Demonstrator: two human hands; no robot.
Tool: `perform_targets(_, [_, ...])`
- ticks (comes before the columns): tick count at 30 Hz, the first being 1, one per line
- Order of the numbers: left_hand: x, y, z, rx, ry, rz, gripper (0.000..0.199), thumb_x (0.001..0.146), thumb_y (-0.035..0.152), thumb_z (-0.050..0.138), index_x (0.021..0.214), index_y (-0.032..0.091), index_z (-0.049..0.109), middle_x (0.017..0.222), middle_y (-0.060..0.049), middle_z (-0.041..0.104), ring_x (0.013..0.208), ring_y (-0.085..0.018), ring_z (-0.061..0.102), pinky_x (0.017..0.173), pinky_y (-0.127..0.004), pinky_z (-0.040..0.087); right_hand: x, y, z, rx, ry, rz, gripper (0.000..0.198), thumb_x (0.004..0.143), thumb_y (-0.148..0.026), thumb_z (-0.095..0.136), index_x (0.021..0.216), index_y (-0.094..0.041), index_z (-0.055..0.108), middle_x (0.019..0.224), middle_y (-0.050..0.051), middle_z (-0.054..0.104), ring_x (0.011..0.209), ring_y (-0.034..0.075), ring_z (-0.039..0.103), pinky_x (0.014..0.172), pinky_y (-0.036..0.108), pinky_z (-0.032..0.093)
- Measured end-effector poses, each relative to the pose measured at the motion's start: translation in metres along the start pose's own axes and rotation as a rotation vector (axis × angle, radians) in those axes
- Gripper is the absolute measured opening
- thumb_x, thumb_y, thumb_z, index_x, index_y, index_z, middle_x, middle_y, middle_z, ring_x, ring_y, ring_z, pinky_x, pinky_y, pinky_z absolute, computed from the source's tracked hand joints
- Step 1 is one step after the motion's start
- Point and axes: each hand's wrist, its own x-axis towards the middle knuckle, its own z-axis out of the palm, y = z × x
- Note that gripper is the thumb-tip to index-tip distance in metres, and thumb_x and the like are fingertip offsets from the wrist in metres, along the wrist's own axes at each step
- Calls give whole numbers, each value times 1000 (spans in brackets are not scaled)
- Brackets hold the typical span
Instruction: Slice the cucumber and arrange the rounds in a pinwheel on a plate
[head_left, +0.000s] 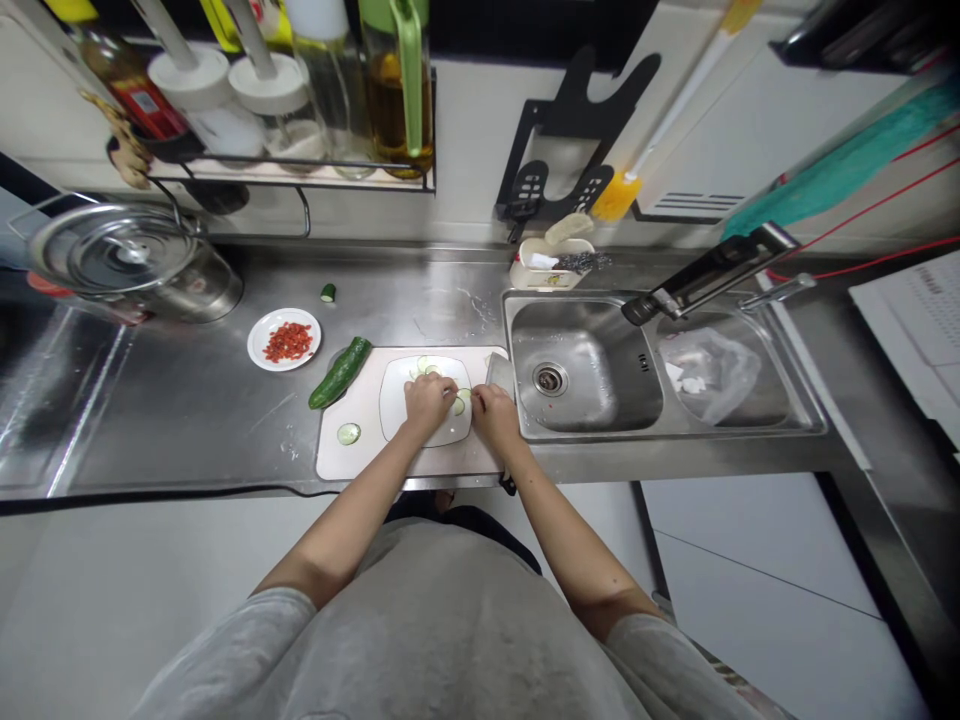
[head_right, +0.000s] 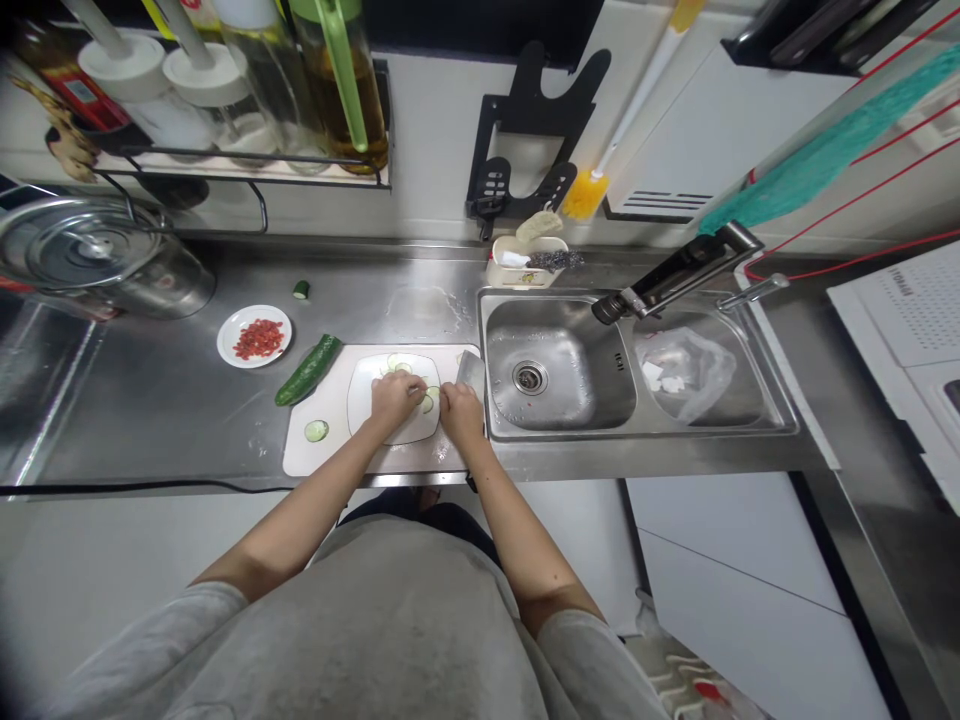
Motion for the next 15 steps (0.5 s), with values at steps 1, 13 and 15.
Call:
perform_targets(1, [0, 0, 0, -2, 1, -1, 18, 85, 32, 55, 88, 27, 72, 98, -5, 67, 99, -24, 56, 87, -39, 34, 0, 0, 0, -4, -2, -1, 23, 95, -26, 41, 91, -21, 63, 86, 6, 60, 87, 20, 51, 77, 27, 36])
perform_targets(13, [-2, -3, 2, -30, 14, -1, 18, 85, 32, 55, 89, 28, 72, 98, -4, 67, 100, -24, 55, 87, -40, 33, -11, -12, -1, -135, -73, -22, 27, 97, -31, 40, 99, -22, 65, 93, 7, 60, 91, 20, 49, 69, 27, 32])
perform_targets(15, [-2, -3, 2, -28, 15, 1, 18, 85, 32, 55, 90, 29, 73, 98, -4, 67, 99, -24, 55, 87, -40, 32, -12, -16, 0, -177, -109, -16, 29, 98, -31, 39, 97, -22, 66, 94, 7, 59, 91, 20, 49, 68, 27, 31])
